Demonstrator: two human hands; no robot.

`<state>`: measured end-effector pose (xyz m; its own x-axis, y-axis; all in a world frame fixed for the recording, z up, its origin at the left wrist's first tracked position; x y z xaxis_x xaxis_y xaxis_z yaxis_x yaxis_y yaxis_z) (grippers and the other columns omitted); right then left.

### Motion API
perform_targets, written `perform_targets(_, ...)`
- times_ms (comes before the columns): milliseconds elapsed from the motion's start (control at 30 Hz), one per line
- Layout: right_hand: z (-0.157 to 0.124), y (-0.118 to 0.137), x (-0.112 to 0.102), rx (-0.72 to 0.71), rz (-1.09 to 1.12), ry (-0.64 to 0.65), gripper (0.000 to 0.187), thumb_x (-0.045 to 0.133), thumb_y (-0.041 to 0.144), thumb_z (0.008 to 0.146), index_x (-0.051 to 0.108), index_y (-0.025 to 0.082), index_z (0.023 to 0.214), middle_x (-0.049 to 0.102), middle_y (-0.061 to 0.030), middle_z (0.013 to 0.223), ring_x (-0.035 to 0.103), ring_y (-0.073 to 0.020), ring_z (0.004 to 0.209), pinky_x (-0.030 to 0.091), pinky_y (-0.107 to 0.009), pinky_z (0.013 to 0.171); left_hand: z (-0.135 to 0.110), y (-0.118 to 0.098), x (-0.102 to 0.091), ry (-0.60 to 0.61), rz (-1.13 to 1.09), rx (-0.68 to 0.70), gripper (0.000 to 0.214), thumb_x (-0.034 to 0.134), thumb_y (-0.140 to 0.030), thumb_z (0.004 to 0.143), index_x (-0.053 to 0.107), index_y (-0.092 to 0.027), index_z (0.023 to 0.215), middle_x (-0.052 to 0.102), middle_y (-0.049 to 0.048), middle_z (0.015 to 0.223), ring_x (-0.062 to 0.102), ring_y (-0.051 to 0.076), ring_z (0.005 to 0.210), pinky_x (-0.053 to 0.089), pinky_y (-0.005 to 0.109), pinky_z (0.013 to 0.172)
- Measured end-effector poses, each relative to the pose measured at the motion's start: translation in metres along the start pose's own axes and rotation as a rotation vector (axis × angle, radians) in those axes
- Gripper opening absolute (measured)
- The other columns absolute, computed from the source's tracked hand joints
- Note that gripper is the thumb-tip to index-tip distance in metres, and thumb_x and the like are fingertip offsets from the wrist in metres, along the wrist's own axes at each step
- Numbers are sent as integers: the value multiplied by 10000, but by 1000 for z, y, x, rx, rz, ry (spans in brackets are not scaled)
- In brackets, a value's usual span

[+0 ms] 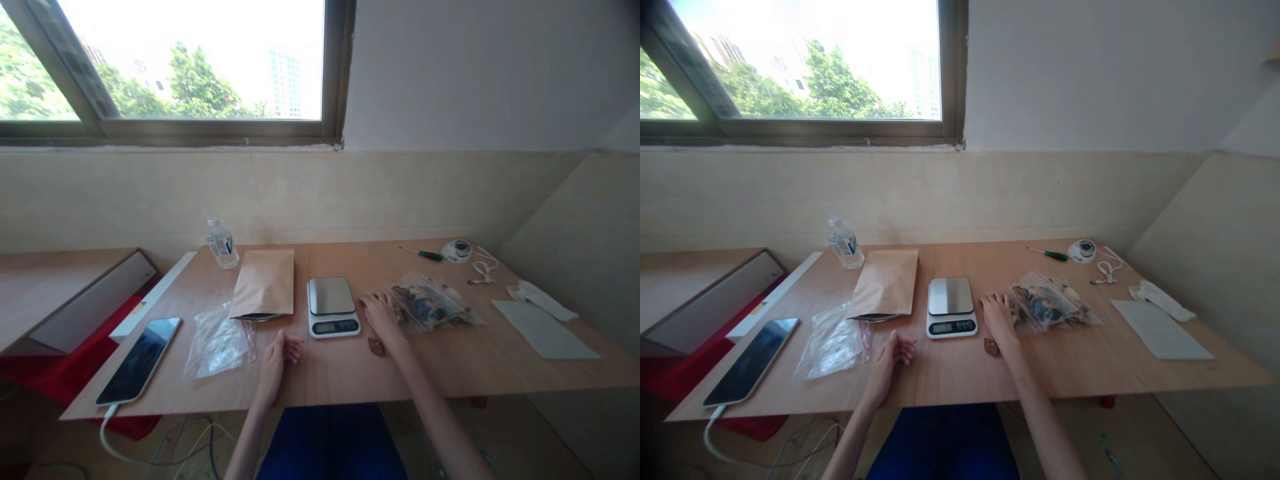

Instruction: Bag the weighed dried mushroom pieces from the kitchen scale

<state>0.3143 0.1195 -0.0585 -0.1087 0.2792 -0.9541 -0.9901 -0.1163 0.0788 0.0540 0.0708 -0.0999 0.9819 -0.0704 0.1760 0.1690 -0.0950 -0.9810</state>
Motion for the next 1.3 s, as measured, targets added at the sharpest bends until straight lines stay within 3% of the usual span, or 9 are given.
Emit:
perform_targets(200,16,-4,-20,77,212,-87,290,456,200,873,660,214,1078,699,-85,973,574,-231,920,371,-367,858,2,2,2,7,52,15,557,440,-603,820,697,-112,764,646,83,664,569,156,601,427,245,548)
perform_targets(333,42,32,-27,-15,441,-122,276,483,191,864,665,205,1072,687,-72,1004,586,-189,940,424,-302,843,1,4,3,0,78,15,558,433,-594,826,699,-108,760,647,81,658,561,151,590,420,245,550)
perform_targets(467,48,70,-28,-141,547,-29,213,534,166,837,700,196,968,689,-76,1006,582,-190,981,424,-325,889,0,5,1,-5,56,16,558,439,-590,822,692,-98,755,641,83,656,562,154,590,426,255,555)
perform_targets(633,-5,48,-44,-102,708,-32,258,461,305,890,650,236,1052,635,-67,1111,545,-201,1071,392,-371,949,-11,-23,-24,-159,168,196,452,398,-510,869,657,-153,963,639,69,793,581,180,715,464,292,645)
perform_targets(767,-57,17,-28,33,636,97,251,489,238,833,630,208,1039,608,-83,1070,534,-219,1062,400,-377,939,-18,-72,-59,-444,668,448,353,460,-354,862,558,-214,1171,589,94,1062,560,234,953,473,372,787)
perform_targets(833,-71,12,-17,59,581,167,301,511,170,783,619,200,1062,598,-89,1077,525,-225,1072,401,-379,942,-13,-97,-68,-509,893,601,359,479,-309,847,560,-200,1180,546,127,1140,513,279,1078,438,441,887)
perform_targets(1033,-65,13,-9,15,607,210,318,441,67,742,625,171,979,639,-91,1015,582,-204,1000,429,-346,910,39,-102,-92,-273,1299,555,465,591,-203,780,536,-274,1235,471,111,1331,475,326,1173,413,505,925)
perform_targets(1167,-52,6,-21,34,653,179,330,390,63,753,625,166,961,674,-91,990,625,-198,940,462,-333,857,49,-100,-93,-152,1249,673,288,532,-241,837,630,-273,1106,544,83,1287,482,276,1200,405,454,965)
perform_targets(1300,-24,14,-53,20,665,48,308,391,98,794,630,190,963,693,-67,990,647,-186,918,484,-311,829,51,-99,-88,-80,1147,729,277,450,-318,900,652,-257,1080,661,66,1120,592,226,1052,453,391,895)
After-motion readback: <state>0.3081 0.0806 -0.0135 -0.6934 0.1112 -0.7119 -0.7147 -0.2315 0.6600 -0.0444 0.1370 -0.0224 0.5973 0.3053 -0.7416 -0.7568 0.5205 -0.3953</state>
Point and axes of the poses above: each hand's wrist, its own z-axis towards the middle knuckle, its own x-axis out of the palm, y = z × x, the point moved 10 cm from there along z, towards the middle knuckle
